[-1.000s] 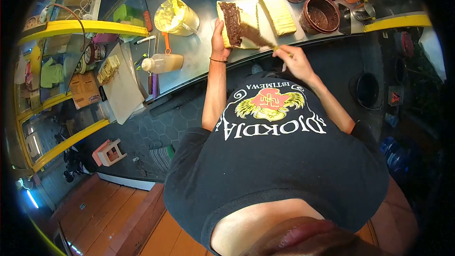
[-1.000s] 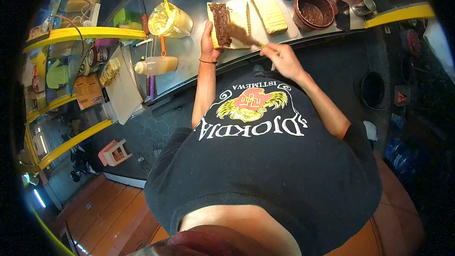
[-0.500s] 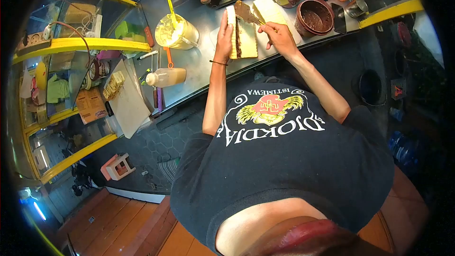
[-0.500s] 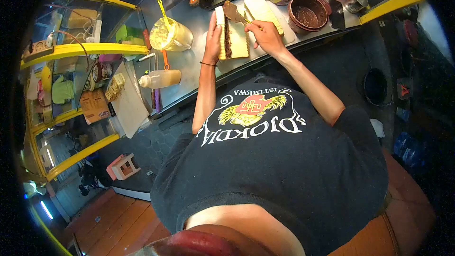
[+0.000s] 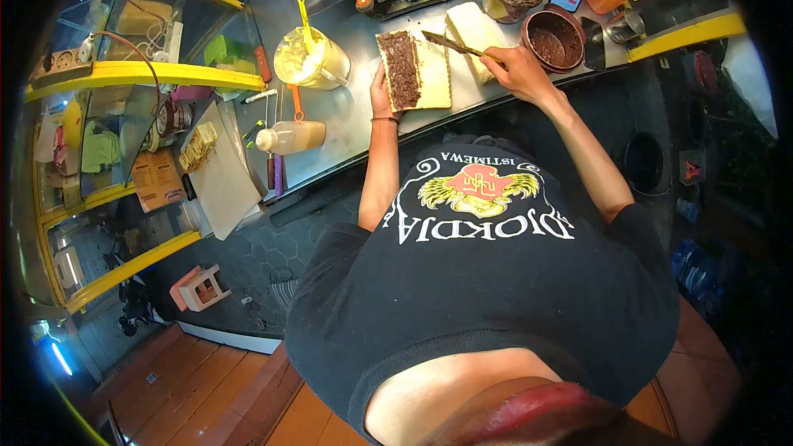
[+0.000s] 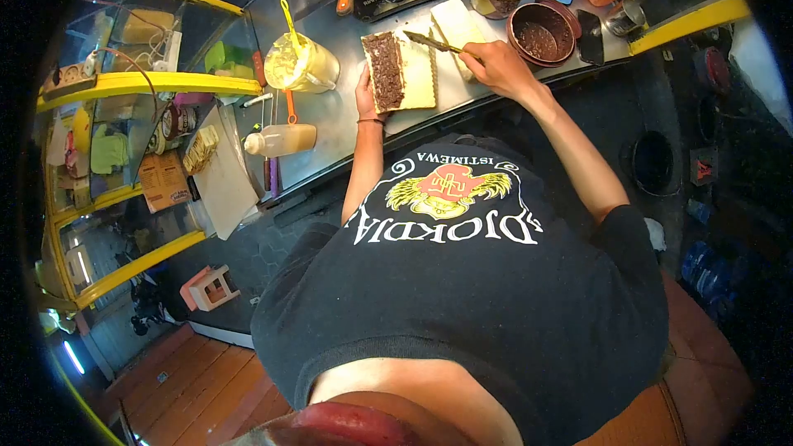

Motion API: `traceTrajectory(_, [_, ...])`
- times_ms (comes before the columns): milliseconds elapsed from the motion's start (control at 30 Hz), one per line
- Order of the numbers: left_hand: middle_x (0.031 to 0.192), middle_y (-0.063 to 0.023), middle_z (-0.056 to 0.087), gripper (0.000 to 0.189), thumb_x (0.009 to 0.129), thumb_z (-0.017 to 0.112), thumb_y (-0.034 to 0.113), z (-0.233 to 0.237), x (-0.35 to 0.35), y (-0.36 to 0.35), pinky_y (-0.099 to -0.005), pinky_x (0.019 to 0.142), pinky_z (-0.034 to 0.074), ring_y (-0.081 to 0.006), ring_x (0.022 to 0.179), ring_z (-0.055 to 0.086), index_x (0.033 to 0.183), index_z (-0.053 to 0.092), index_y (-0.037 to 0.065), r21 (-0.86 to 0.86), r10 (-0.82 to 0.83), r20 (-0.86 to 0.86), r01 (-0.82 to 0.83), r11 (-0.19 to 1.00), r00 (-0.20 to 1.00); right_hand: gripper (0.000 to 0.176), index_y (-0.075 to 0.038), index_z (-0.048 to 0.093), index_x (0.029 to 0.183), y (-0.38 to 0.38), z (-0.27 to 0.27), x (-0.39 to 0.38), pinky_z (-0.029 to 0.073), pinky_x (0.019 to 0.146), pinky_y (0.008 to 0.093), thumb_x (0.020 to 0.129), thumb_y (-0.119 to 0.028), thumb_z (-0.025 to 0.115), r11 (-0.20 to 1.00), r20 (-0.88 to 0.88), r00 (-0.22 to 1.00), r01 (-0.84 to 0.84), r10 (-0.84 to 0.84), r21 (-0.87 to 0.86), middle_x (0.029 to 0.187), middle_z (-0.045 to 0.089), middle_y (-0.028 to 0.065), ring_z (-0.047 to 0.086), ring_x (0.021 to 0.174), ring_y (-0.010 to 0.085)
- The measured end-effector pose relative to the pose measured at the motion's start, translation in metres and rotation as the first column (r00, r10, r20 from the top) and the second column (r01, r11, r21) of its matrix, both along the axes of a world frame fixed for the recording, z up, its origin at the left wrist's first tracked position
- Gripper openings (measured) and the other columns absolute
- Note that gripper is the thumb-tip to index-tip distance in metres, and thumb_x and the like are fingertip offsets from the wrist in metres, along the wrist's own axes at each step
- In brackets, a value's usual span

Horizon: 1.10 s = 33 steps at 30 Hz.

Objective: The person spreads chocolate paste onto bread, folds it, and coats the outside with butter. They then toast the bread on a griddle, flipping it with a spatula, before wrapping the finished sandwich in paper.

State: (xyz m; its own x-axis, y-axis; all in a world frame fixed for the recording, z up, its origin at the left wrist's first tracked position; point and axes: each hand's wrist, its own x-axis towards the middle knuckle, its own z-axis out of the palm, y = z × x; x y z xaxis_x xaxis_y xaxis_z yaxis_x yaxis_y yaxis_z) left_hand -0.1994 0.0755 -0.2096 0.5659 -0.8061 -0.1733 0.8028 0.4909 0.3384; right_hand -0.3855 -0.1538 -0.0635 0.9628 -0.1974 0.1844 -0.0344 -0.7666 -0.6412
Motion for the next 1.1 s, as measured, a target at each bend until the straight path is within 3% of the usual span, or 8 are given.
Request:
traceTrajectory(200, [0.13, -0.0165, 0.059, 0.05, 0.102, 0.035, 0.036, -0.014, 0.001, 0.003, -0.0445, 0.099, 0.048, -0.0313, 0.114, 0.06, 0.136, 0.048, 0.002, -0.035, -0.013, -0.018, 0.012, 0.999, 1.0, 0.015, -0.003, 0.064, 0.092, 0.025, -0.009, -0.014, 0.051, 0.061, 0.0486, 0.079, -0.005, 0.057, 0.83, -0.266, 0.885, -0.455, 0.382, -0.323, 0.066, 0.062, 0.0207, 0.065, 0.068, 0.0386])
traceTrajectory(367, [0.125, -0.0158, 0.061, 0.049, 0.101, 0.037, 0.035, 0.004, -0.002, -0.003, -0.0434, 0.092, 0.053, -0.0305, 0.108, 0.063, 0.134, 0.05, 0.001, -0.003, 0.064, -0.018, -0.064, 0.998, 0.998, 0.012, 0.0, 0.062, 0.091, 0.013, 0.034, -0.008, 0.05, 0.058, 0.0495, 0.083, -0.005, 0.055, 0.919, -0.169, 0.96, -0.264, 0.222, -0.293, 0.067, 0.062, 0.0213, 0.064, 0.064, 0.0403])
traceTrajectory(533, [0.122, -0.0148, 0.063, 0.048, 0.101, 0.038, 0.036, 0.002, -0.004, -0.002, -0.0433, 0.092, 0.053, -0.0295, 0.106, 0.064, 0.131, 0.053, 0.002, 0.046, 0.062, -0.051, -0.059, 0.997, 0.997, 0.012, 0.003, 0.061, 0.088, 0.047, -0.001, -0.025, 0.049, 0.057, 0.0496, 0.082, -0.005, 0.055, 0.839, -0.383, 0.872, -0.435, 0.304, -0.325, 0.062, 0.06, 0.0235, 0.064, 0.062, 0.0394])
traceTrajectory(733, [0.122, -0.0156, 0.063, 0.047, 0.101, 0.038, 0.035, -0.001, -0.002, 0.0, -0.0429, 0.092, 0.053, -0.0295, 0.106, 0.065, 0.13, 0.053, 0.001, -0.011, 0.051, -0.007, -0.051, 0.999, 0.999, 0.022, 0.004, 0.065, 0.088, 0.038, 0.012, -0.05, 0.046, 0.049, 0.0398, 0.093, -0.016, 0.054, 0.991, -0.111, 0.986, -0.118, 0.124, 0.057, 0.054, 0.055, 0.0157, 0.056, 0.048, 0.0306])
traceTrajectory(767, [0.122, -0.0158, 0.063, 0.047, 0.101, 0.038, 0.035, -0.003, -0.001, 0.0, -0.043, 0.092, 0.053, -0.0295, 0.106, 0.064, 0.13, 0.053, 0.001, -0.017, 0.044, -0.01, -0.045, 0.999, 0.999, 0.025, 0.002, 0.066, 0.09, 0.038, -0.012, -0.051, 0.044, 0.048, 0.0348, 0.095, -0.019, 0.054, 0.846, -0.245, 0.967, 0.071, 0.072, 0.528, 0.051, 0.049, 0.0084, 0.048, 0.044, 0.0222])
traceTrajectory(800, [0.122, -0.016, 0.063, 0.047, 0.101, 0.038, 0.035, -0.003, -0.001, 0.001, -0.043, 0.093, 0.053, -0.0296, 0.107, 0.064, 0.13, 0.053, 0.001, -0.021, 0.037, -0.01, -0.037, 0.999, 0.999, 0.027, 0.0, 0.067, 0.091, 0.038, -0.031, -0.053, 0.042, 0.046, 0.0298, 0.097, -0.023, 0.054, 0.473, -0.381, 0.92, 0.297, 0.09, 0.83, 0.047, 0.042, 0.0012, 0.04, 0.039, 0.0138])
traceTrajectory(867, [0.123, -0.016, 0.062, 0.047, 0.102, 0.038, 0.034, -0.002, -0.001, 0.002, -0.043, 0.094, 0.052, -0.0296, 0.108, 0.064, 0.131, 0.052, 0.001, -0.065, 0.03, -0.015, -0.031, 0.997, 0.999, 0.029, -0.001, 0.065, 0.088, 0.041, -0.043, -0.072, 0.04, 0.046, 0.0258, 0.098, -0.026, 0.053, 0.201, -0.452, 0.888, 0.43, 0.082, 0.88, 0.048, 0.031, -0.008, 0.027, 0.039, 0.0049])
traceTrajectory(1100, [0.125, -0.0168, 0.061, 0.047, 0.102, 0.038, 0.034, -0.009, 0.002, 0.004, -0.0443, 0.096, 0.05, -0.0308, 0.109, 0.062, 0.132, 0.051, 0.0, -0.015, 0.055, 0.025, -0.055, 0.998, 0.998, 0.029, -0.002, 0.066, 0.088, -0.021, 0.011, -0.126, 0.042, 0.045, 0.022, 0.097, -0.027, 0.056, 0.429, -0.238, 0.956, 0.289, -0.17, 0.856, 0.05, 0.038, -0.0081, 0.031, 0.039, 0.0019])
